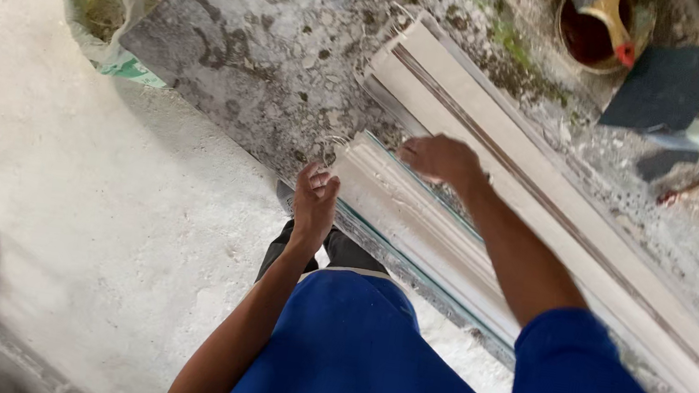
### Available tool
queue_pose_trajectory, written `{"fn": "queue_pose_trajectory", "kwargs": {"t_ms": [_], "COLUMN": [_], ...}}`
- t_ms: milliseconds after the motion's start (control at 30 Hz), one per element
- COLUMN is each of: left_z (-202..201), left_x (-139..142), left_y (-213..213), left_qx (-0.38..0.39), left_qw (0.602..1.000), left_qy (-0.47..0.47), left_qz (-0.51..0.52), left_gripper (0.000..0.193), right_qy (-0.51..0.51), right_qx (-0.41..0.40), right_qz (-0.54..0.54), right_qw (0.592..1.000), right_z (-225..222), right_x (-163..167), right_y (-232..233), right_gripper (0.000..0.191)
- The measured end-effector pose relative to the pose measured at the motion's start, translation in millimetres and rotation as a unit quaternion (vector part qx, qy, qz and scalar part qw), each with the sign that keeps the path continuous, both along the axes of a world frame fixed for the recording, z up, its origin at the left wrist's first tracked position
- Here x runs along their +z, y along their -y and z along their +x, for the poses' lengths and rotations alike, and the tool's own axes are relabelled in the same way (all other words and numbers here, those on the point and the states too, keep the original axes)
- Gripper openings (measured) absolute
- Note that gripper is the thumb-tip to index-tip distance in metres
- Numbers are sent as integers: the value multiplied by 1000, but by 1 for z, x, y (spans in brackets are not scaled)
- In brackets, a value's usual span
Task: The person stands at a workbench and uses a small handheld scraper to remove dried plaster residue from the grooves of long mold boards, working along each board section by section and steadying the boards with the other hand. They reposition the boards and continue scraping different sections across the workbench.
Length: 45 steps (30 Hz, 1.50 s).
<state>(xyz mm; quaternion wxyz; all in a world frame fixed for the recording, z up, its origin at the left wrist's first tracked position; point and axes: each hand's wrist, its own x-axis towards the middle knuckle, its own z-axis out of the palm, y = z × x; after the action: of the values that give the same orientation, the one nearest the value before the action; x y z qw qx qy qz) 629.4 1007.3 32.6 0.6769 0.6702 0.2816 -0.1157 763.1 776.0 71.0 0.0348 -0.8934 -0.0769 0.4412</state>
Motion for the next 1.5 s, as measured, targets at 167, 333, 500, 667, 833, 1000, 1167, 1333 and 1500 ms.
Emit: {"fn": "queue_pose_trajectory", "kwargs": {"t_ms": [167, 333, 500, 667, 833, 1000, 1167, 1333, 1500], "left_z": [1, 4, 3, 10, 16, 23, 14, 12, 6], "left_x": [0, 4, 9, 14, 19, 21, 17, 9, 0], "left_y": [-5, -13, -15, -27, -28, -31, -33, -36, -49], "left_qx": [26, 49, 33, 41, 51, 21, 22, 27, 37], "left_qw": [999, 999, 998, 996, 998, 997, 995, 998, 997], "left_qy": [2, -5, 12, -4, 12, 28, 12, 29, 0], "left_qz": [36, 1, 42, 74, 26, 75, 91, 57, 66], "left_gripper": [64, 61, 60, 55, 59, 53, 55, 55, 53], "right_qy": [14, -15, -11, -15, 20, 30, 26, 120, 94], "right_qx": [0, 9, 14, 19, 33, 33, 21, 28, 13], "right_qz": [63, 28, 29, 25, 61, 86, 65, 105, -36], "right_qw": [998, 999, 999, 999, 997, 995, 997, 987, 995], "right_z": [-37, -24, 5, -11, 15, 11, 22, 11, -84], "right_x": [12, 13, -8, 9, -2, 6, 10, 1, 37], "right_y": [42, 16, -25, -12, -45, -35, -68, -78, 30], "right_gripper": [52, 54, 51, 55, 51, 52, 50, 45, 52]}}
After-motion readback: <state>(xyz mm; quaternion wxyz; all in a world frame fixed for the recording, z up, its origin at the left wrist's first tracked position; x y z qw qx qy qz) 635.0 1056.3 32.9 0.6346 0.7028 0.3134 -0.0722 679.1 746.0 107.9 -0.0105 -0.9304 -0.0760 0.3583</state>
